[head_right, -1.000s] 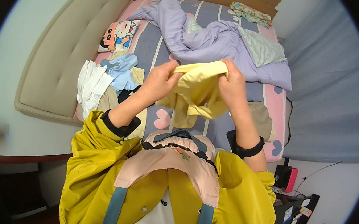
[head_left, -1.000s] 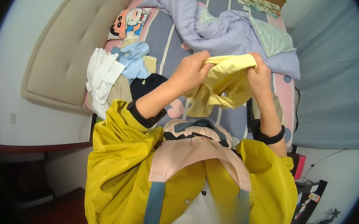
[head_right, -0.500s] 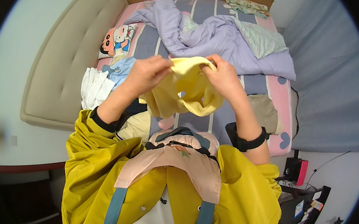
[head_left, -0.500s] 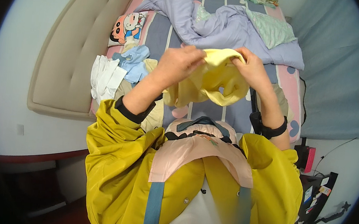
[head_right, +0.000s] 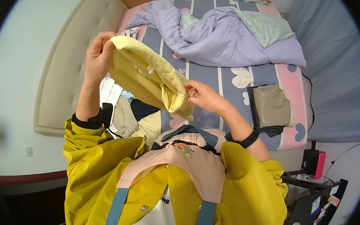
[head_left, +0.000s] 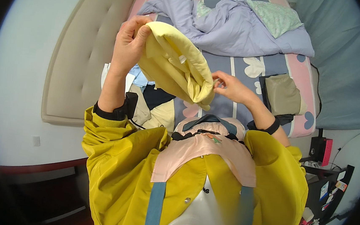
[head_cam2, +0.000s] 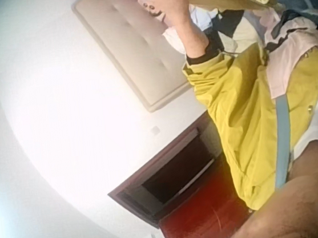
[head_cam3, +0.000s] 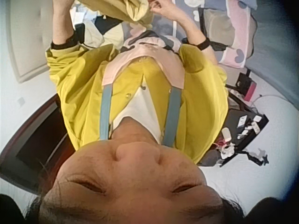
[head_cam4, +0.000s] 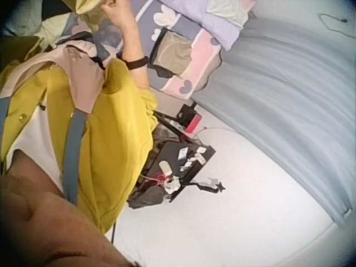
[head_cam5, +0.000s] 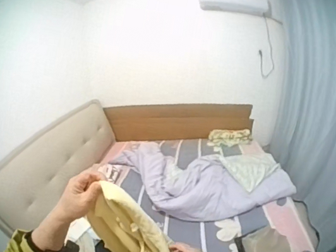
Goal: The person folds several garments on a bed, including a beige jacket, a yellow polo shirt, white shorts, and a light blue shirt. Each item is smoothed, folded into a compact rectangle, and stacked on the bed.
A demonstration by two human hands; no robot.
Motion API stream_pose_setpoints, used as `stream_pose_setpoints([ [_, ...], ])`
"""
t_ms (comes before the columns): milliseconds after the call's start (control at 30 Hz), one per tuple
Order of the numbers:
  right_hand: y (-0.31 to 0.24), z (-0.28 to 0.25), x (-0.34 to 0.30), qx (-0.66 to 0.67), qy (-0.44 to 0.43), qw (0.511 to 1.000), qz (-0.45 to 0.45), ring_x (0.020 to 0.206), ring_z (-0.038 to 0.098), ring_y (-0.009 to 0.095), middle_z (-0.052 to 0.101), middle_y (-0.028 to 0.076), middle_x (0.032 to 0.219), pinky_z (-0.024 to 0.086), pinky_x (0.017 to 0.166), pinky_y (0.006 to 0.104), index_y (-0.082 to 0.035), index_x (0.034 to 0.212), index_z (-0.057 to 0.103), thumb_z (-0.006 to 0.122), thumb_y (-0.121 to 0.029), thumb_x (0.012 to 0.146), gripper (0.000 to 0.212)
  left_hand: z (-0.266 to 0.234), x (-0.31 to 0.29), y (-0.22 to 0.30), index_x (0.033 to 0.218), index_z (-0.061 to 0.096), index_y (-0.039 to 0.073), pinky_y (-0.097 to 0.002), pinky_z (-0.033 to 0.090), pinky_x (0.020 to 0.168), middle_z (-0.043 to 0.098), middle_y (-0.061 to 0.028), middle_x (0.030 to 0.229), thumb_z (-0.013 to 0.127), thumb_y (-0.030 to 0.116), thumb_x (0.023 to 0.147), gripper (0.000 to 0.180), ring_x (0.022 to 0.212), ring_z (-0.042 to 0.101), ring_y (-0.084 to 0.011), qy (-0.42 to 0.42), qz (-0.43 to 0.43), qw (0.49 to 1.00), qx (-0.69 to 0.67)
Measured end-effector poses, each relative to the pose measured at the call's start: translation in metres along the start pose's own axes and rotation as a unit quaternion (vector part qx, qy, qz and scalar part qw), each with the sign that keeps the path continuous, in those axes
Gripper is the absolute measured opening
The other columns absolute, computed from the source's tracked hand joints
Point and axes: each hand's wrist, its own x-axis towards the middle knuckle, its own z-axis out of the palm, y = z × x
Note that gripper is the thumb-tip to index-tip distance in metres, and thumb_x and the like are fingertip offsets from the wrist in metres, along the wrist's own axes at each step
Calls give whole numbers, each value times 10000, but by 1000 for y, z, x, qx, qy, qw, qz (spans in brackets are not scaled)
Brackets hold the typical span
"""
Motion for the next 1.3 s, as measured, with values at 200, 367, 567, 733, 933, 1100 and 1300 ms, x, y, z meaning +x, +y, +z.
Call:
stream_pose_setpoints([
  [200, -2, 20, 24, -90, 49, 993, -53, 995, 490, 294, 493, 137, 1033, 409, 852, 343, -13, 1073, 514, 658, -139, 696, 423, -3, 1, 3, 934, 573, 26, -190, 401, 685, 547, 34, 859, 545, 212, 900, 191, 767, 481, -48, 10, -17, 1000, 8],
  [367, -4, 17, 37, -85, 107, 984, -114, 885, 517, 243, 506, 92, 940, 421, 797, 303, -11, 1007, 569, 659, -97, 690, 340, -16, -4, -10, 928, 565, 27, -186, 396, 681, 539, 35, 855, 530, 191, 905, 170, 765, 475, -43, 37, -41, 998, 33],
  [567, -27, -21, 15, -71, 163, 976, -124, 776, 551, 202, 559, 77, 832, 432, 709, 280, 1, 911, 570, 633, -67, 705, 225, -39, -32, -44, 923, 552, 41, -184, 384, 676, 518, 44, 837, 501, 169, 915, 138, 754, 450, -33, 60, -139, 988, 25],
  [733, -37, -18, 9, -54, 121, 991, -4, 736, 552, 130, 577, 49, 785, 437, 664, 258, 0, 789, 544, 653, -80, 722, 151, -40, -53, -68, 937, 548, 42, -180, 377, 696, 507, 50, 820, 488, 170, 921, 143, 759, 445, -32, 54, -161, 985, -3],
  [933, -28, -35, 2, 45, -90, 988, 115, 776, 532, 94, 582, 1, 848, 440, 737, 241, 4, 947, 578, 706, -133, 706, 305, -36, -61, -77, 958, 532, 46, -177, 374, 699, 492, 53, 828, 479, 162, 923, 132, 763, 438, -30, 12, -147, 989, 0],
  [1100, -20, -13, -11, -46, -89, 994, 44, 742, 534, 79, 615, 3, 809, 443, 718, 247, -23, 983, 603, 711, -138, 701, 322, -30, -67, -80, 944, 518, 54, -178, 364, 686, 467, 47, 826, 460, 155, 930, 118, 755, 420, -32, -6, -154, 988, -21],
  [1300, -37, -23, -18, -49, 140, 987, 62, 636, 513, 96, 579, 86, 690, 427, 577, 266, -13, 792, 514, 699, -165, 719, 250, -28, -78, -86, 951, 498, 44, -205, 376, 767, 503, 16, 908, 425, 178, 951, 152, 833, 448, -65, 28, -127, 991, 39],
])
